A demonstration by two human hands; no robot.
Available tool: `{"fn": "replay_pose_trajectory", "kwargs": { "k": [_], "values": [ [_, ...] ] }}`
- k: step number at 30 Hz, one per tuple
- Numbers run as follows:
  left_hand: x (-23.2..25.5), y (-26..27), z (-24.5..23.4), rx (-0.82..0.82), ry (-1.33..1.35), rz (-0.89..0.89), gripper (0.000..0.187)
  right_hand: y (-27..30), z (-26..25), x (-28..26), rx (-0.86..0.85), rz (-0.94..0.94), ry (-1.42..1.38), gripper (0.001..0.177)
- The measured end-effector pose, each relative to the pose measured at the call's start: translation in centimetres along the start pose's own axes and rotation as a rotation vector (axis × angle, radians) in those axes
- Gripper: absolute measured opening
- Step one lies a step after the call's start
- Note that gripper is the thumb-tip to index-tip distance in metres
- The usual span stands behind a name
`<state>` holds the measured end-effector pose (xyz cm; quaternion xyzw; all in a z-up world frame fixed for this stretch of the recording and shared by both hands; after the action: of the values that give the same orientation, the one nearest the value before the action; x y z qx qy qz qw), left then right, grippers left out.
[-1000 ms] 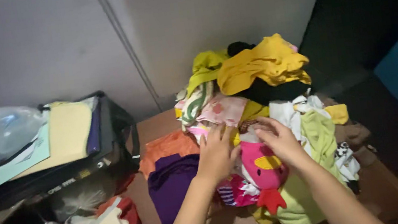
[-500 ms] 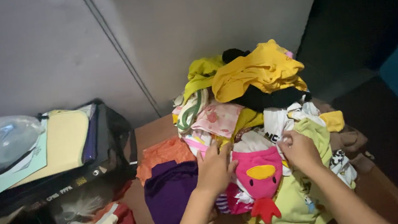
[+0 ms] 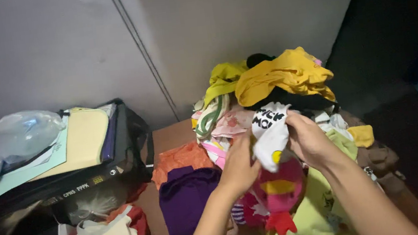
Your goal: Folding various pieces of laundry on a flat surface in a storage or bedroom area.
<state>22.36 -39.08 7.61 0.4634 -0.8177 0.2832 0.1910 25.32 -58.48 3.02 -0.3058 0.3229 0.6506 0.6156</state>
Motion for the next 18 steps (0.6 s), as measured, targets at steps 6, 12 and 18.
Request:
{"fn": "replay_pose_trajectory", "kwargs": {
  "k": [6, 12, 18],
  "values": [
    [1.2, -1.5, -2.2, 0.119, 0.209, 0.042, 0.066, 5.1, 11.2, -3.5, -0.160, 0.166, -0.001, 0.037],
    [-1.8, -3.2, -1.4, 0.369, 0.302, 0.250, 0.044, 5.3, 15.1, -4.1, -0.315, 0.170, 0.104, 0.041],
    [-3.4, -4.6, -3.0, 0.230, 1.101, -0.083, 0.030, 2.5, 11.3, -4.4, -0.170, -0.053, 0.302, 0.043]
  ]
}}
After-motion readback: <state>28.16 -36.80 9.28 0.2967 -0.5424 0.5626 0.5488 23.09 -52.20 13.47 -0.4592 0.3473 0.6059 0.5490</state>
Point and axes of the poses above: each hand's wrist, its own y-axis away from the middle knuckle, its own z-axis out of the palm, x = y × z, the point moved 7 cm from there along -y, towards the middle knuckle, and after that the axes turned 10 degrees about -y, right-handed, at the moved point
